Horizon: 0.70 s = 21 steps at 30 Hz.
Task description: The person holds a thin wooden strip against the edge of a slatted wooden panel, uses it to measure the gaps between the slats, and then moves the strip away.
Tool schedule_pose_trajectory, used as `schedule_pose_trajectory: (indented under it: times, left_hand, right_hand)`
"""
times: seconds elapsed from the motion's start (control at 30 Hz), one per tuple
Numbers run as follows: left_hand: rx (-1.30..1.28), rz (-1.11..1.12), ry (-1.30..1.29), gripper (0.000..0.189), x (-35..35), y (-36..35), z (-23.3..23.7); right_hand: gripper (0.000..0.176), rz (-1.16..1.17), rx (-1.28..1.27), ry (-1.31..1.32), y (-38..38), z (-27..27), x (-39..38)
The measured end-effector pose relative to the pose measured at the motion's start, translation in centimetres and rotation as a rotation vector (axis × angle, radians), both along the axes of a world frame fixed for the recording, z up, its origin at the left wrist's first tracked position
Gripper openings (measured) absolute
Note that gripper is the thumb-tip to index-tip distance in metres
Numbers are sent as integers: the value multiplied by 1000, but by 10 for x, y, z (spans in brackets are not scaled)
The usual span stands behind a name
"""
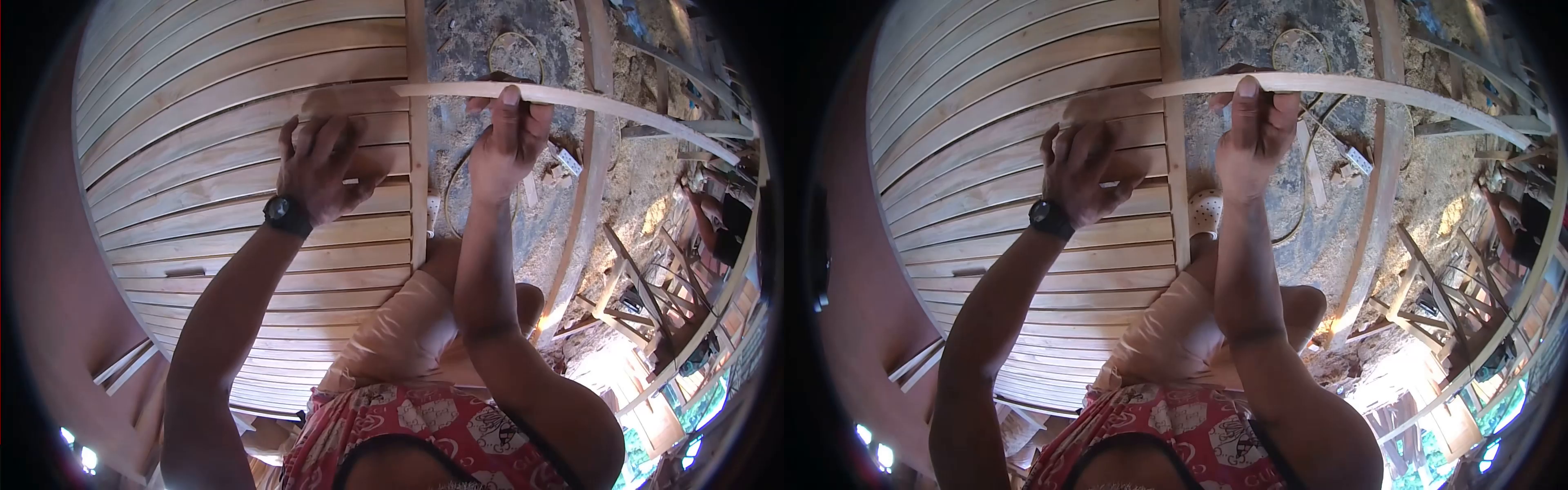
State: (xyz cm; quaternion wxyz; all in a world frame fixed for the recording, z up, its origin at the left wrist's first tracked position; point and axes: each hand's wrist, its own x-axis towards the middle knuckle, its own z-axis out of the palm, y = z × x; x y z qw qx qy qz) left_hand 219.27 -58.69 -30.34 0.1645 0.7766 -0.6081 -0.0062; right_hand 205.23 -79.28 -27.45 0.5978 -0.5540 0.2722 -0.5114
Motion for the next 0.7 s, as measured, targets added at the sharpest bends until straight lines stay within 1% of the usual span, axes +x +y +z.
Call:
schedule_pose_trajectory:
  times: [0.2, 0.3, 0.7]
  left_hand:
    - [-8, 4, 5, 77, -1, -1, 0]
    - [-11, 2, 6, 77, -1, -1, -1]
    - [10, 6, -1, 78, -2, -2, 1]
  right_hand:
    - [9, -5, 22, -4, 1, 1, -3]
    - [10, 13, 20, -1, 2, 1, -3]
    - [14, -41, -26, 22, -2, -4, -6]
